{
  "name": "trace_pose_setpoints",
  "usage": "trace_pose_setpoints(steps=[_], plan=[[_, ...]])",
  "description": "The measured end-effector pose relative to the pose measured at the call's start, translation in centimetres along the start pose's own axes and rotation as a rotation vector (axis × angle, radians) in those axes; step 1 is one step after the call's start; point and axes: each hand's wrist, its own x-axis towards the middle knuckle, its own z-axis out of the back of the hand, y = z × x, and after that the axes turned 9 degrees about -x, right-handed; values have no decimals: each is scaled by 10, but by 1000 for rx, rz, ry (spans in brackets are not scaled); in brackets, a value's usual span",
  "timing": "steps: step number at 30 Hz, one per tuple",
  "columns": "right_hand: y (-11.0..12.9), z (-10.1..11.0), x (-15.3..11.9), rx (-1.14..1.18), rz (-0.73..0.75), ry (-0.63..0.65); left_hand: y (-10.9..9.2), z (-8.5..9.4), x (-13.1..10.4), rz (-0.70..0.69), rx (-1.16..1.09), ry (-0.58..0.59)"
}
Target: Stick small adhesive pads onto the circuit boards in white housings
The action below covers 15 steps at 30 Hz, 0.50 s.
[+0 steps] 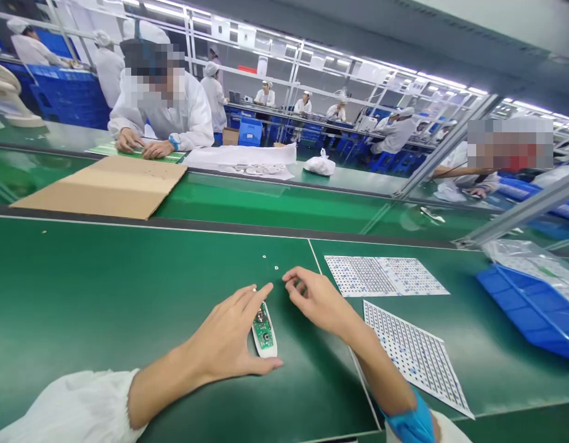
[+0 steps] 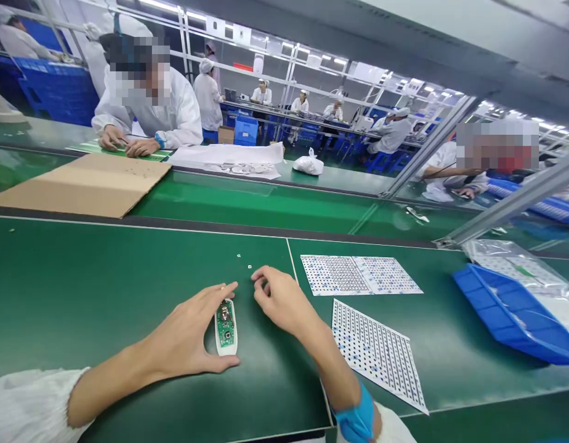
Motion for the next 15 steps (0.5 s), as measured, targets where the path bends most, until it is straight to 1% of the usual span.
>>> trace_pose_setpoints(steps=[3, 7, 10, 15], plan=[[18, -2, -18, 86, 106, 82, 1, -5, -1, -40, 15, -1], [36, -11, -22, 74, 175, 94, 1, -9, -3, -88, 27, -22], [37, -9, -24, 49, 202, 106, 0, -9, -3, -78, 37, -22], [23, 7, -42, -52, 217, 164, -3, -6, -2, -50, 53, 32]])
